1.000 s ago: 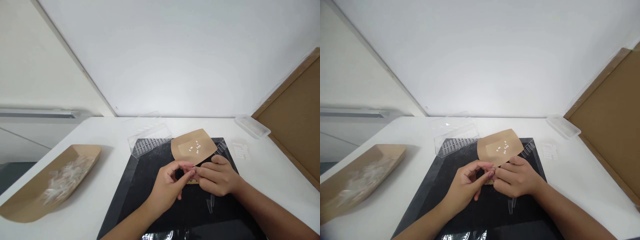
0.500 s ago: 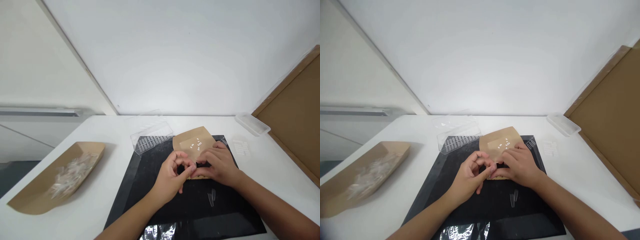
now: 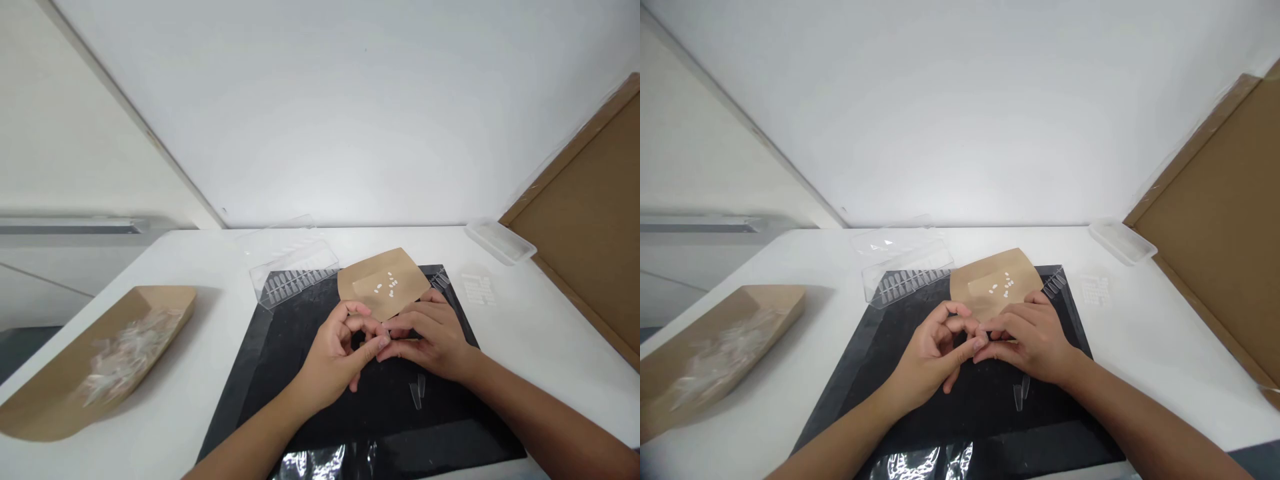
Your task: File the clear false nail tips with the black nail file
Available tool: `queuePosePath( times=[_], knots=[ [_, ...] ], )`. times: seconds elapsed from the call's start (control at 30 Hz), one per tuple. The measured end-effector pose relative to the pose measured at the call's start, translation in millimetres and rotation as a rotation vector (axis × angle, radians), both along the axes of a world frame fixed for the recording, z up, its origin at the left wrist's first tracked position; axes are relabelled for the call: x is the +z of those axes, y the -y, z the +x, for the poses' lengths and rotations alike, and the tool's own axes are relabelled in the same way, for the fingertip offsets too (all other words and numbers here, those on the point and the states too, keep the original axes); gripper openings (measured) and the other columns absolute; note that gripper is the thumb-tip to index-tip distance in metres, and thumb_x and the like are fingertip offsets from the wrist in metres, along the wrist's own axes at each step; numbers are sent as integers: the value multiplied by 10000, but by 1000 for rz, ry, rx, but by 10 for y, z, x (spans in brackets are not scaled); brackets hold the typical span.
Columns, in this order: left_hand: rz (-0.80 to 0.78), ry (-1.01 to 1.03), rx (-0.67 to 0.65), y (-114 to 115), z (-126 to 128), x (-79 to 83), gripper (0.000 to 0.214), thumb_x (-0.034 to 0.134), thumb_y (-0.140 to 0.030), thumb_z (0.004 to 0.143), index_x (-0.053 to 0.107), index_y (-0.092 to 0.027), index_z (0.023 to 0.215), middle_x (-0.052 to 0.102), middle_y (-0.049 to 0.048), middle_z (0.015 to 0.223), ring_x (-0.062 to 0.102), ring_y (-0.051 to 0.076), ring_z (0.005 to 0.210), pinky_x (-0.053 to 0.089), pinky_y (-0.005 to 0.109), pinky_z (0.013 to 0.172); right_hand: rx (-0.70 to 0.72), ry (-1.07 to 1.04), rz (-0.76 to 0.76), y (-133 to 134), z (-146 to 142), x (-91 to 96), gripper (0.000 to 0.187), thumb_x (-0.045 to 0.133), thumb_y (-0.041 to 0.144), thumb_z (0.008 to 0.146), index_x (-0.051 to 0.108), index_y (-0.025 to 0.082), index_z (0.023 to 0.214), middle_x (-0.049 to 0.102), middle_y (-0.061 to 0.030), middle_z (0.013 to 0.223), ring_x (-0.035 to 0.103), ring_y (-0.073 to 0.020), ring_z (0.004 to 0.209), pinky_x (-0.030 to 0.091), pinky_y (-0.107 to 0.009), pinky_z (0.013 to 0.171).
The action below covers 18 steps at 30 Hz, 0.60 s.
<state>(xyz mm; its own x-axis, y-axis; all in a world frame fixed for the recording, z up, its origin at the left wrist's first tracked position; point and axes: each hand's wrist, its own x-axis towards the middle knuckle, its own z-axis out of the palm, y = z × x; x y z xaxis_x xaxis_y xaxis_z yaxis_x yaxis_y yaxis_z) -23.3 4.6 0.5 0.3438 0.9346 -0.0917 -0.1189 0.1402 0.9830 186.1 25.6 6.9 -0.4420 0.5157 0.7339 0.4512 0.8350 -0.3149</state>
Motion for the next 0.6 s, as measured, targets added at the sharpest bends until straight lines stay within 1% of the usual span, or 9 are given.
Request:
queuePosePath(
  times=[0.2, 0.27, 0.37, 0.43, 0.47, 0.53, 0.6],
  knots=[
    [-28, -43, -21, 0, 10, -10, 532, 815, -447, 852, 413, -230, 1125, 716, -18, 881, 472, 28, 395, 398, 129, 301, -29, -53, -64, 56, -20, -48, 216, 799, 390, 935, 679, 212, 918, 690, 83, 652, 611, -80, 546, 322, -314, 702],
    [-24, -67, -29, 3, 9, -25, 512, 804, -444, 861, 423, -229, 1127, 717, -14, 889, 464, 32, 400, 393, 139, 300, -38, -53, -58, 69, -24, -48, 213, 792, 380, 942, 673, 208, 904, 685, 82, 646, 610, -80, 546, 314, -315, 696],
    [48, -140, -17, 9, -2, -31, 430, 780, -436, 883, 470, -218, 1087, 713, -12, 847, 479, 47, 430, 366, 141, 325, -50, -38, -27, 85, -25, -55, 225, 793, 373, 943, 661, 201, 882, 681, 77, 635, 604, -80, 545, 308, -315, 695],
    [177, -239, 26, 5, -24, -24, 343, 749, -417, 912, 516, -210, 1055, 708, -4, 813, 520, 68, 491, 367, 149, 371, -62, -15, -18, 93, -21, -73, 251, 794, 392, 942, 656, 198, 863, 675, 72, 628, 596, -81, 546, 304, -317, 699],
    [270, -306, 51, -3, -41, -19, 285, 727, -399, 931, 547, -206, 1038, 701, 1, 806, 533, 77, 518, 369, 157, 394, -71, 0, -18, 95, -17, -86, 272, 794, 415, 939, 655, 197, 853, 671, 69, 625, 591, -83, 548, 303, -318, 701],
    [498, -460, 92, -32, -90, -6, 163, 675, -350, 966, 617, -199, 990, 682, 9, 802, 548, 90, 553, 393, 185, 441, -88, 32, -27, 98, -6, -114, 332, 792, 487, 925, 658, 195, 840, 661, 63, 626, 582, -90, 560, 301, -319, 706],
    [728, -595, 130, -74, -148, 9, 115, 630, -285, 988, 673, -196, 929, 672, 16, 789, 582, 110, 597, 444, 218, 515, -97, 66, -45, 96, 7, -140, 393, 785, 559, 902, 665, 190, 841, 660, 53, 646, 579, -97, 580, 301, -320, 713]
  ],
)
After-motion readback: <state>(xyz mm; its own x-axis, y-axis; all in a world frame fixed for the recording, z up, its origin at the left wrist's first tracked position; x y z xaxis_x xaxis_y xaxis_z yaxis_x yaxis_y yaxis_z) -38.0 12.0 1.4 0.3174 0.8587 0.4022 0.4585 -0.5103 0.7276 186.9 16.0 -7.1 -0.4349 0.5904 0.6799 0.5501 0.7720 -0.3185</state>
